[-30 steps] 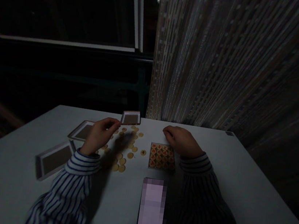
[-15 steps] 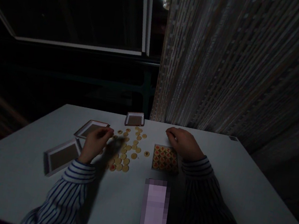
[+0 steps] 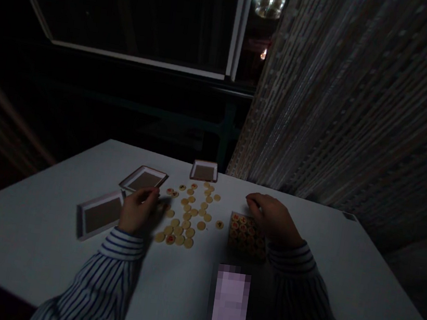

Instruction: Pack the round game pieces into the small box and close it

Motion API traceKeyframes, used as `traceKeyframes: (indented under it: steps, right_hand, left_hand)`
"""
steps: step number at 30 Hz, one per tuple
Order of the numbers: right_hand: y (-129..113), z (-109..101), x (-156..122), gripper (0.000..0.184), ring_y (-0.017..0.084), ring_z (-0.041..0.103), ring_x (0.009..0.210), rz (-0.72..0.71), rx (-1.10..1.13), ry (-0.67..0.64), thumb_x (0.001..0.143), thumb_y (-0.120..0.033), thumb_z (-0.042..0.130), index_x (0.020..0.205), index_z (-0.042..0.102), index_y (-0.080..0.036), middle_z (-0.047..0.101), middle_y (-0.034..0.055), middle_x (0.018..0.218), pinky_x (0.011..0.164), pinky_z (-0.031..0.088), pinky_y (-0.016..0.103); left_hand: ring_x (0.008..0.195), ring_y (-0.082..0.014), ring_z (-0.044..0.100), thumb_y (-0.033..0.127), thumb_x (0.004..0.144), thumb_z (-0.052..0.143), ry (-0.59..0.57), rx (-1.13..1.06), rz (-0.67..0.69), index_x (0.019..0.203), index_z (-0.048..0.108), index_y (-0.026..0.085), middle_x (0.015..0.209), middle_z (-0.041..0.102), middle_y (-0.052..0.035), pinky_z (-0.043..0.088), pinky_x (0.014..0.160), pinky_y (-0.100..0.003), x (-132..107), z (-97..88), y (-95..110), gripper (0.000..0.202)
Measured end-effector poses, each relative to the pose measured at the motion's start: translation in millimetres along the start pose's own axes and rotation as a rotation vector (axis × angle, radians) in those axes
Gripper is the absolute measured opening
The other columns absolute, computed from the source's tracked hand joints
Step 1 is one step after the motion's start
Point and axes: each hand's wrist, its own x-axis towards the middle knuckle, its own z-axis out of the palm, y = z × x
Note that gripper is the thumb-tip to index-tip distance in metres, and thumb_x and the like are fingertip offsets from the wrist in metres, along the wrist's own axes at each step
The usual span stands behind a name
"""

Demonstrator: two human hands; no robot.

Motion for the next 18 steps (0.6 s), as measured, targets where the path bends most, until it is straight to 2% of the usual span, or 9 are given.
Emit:
traceKeyframes:
  steps: [3,8,13,18]
  right_hand:
    - [0,5,2,0.027,0.017,0.059,0.085,-0.007,-0.001,0.005,0.087,-0.026,0.036,0.096,0.061,-0.017,0.066,0.0057,0.09,0.078,0.041,0.026]
    - [3,9,3,0.026,0.018,0.06,0.082,-0.027,0.018,0.042,0.086,-0.026,0.038,0.094,0.061,-0.017,0.067,0.0061,0.089,0.076,0.044,0.029]
    - [7,9,1,0.026,0.019,0.06,0.088,-0.005,0.102,0.098,0.085,-0.027,0.041,0.099,0.06,-0.016,0.066,0.0064,0.096,0.08,0.045,0.031]
    - [6,10,-2,0.026,0.018,0.06,0.089,0.006,0.158,0.134,0.085,-0.028,0.042,0.1,0.06,-0.017,0.066,0.0058,0.097,0.076,0.047,0.03]
  left_hand:
    - [0.078,-0.0195,0.062,0.042,0.072,0.052,-0.012,0.042,0.0,0.09,0.064,0.013,0.084,0.068,-0.0087,0.049,0.072,-0.03,-1,-0.1,-10,0.035]
    - [0.078,-0.0209,0.063,0.044,0.074,0.05,0.004,0.066,-0.039,0.093,0.064,0.013,0.084,0.068,-0.0096,0.049,0.07,-0.031,-2,1.6,-19,0.039]
    - [0.078,-0.0206,0.064,0.043,0.075,0.049,0.007,0.094,-0.015,0.095,0.064,0.016,0.087,0.068,-0.0085,0.049,0.067,-0.029,-2,0.1,-24,0.037]
    - [0.081,-0.0205,0.063,0.038,0.078,0.046,-0.007,0.206,0.037,0.097,0.063,0.016,0.089,0.068,-0.0087,0.048,0.071,-0.029,0,-3.8,-30,0.035]
